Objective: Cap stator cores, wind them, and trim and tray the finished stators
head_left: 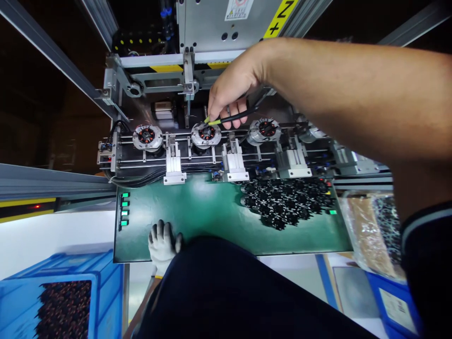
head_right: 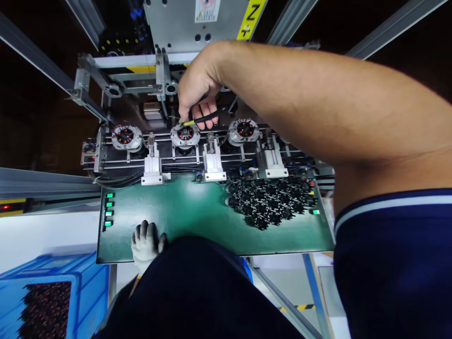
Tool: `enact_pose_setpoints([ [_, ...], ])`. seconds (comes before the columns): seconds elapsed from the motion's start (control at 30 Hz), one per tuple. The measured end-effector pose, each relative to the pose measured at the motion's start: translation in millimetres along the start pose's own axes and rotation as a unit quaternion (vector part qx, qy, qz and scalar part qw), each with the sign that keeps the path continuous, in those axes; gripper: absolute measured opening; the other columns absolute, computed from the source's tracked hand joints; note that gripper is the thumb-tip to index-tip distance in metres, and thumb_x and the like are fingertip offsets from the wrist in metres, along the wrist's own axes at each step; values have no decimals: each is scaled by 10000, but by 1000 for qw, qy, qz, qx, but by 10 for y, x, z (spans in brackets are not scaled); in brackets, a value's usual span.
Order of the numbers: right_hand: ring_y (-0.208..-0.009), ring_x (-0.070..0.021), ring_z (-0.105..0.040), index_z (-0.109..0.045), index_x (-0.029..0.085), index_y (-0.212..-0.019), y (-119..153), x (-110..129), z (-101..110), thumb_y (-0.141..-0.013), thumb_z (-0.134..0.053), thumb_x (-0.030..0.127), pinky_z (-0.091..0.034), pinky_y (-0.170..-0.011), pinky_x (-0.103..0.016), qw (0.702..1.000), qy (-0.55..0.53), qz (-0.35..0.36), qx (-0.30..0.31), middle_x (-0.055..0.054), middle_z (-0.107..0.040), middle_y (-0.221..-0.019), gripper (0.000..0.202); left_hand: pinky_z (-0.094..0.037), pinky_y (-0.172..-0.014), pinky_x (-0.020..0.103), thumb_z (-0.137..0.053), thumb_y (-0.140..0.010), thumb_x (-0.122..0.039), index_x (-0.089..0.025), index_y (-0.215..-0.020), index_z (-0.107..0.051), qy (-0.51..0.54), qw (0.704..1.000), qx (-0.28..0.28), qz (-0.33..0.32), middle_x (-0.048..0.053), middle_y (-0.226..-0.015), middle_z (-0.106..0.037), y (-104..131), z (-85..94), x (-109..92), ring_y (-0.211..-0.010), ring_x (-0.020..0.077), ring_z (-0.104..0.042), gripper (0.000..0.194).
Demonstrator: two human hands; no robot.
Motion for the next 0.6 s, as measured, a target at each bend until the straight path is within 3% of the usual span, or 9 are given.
enact_pose_setpoints([
  [0.2,-954,-361,-761,-697,236,-739,79,41,-1,-787,-610,472,-558,-967,-730,999,10,-42,-21,-80,-739,-717,256,-448,-1059,577,-688,-906,-442,-119,-1358,-589,3,1000,1,-5,253,-1448,-583,6,-5,8,-1326,435,-538,564],
  [0.3,-963,-328,-764,-689,249,-749,81,49,-18,-809,-609,454,-569,-1001,-682,999,10,-49,-18,-58,-745,-721,228,-449,-1056,577,-683,-908,-442,-127,-1357,-592,7,1000,2,0,245,-1449,-583,11,-17,13,-1326,432,-536,556],
  [0.47,-1184,-347,-709,-679,253,-775,28,48,-54,-796,-641,442,-487,-1112,-704,999,-8,-19,-48,-78,-790,-932,193,-451,-1069,586,-676,-910,-446,-147,-1345,-604,18,1000,-1,9,230,-1455,-581,9,-28,11,-1330,430,-544,533],
  [0.53,-1197,-362,-702,-677,251,-749,92,36,-69,-774,-649,422,-455,-1131,-719,998,-12,0,-60,-77,-786,-905,175,-455,-1065,593,-670,-915,-446,-147,-1347,-602,21,1000,-1,13,235,-1453,-583,2,-25,5,-1333,434,-544,530],
  [0.6,-1100,-336,-739,-690,280,-741,242,-26,-71,-737,-655,454,-518,-1101,-654,998,-21,25,-57,-38,-768,-801,177,-458,-1063,600,-662,-922,-435,-148,-1349,-600,20,1000,1,18,240,-1452,-584,-3,-26,3,-1332,437,-546,519],
])
Point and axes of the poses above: each hand's wrist, its own y-axis away from the middle knuckle, its own z-axis out of the back of the hand, x = y × z, the point moved 4 cm from there along -y, towards the middle knuckle
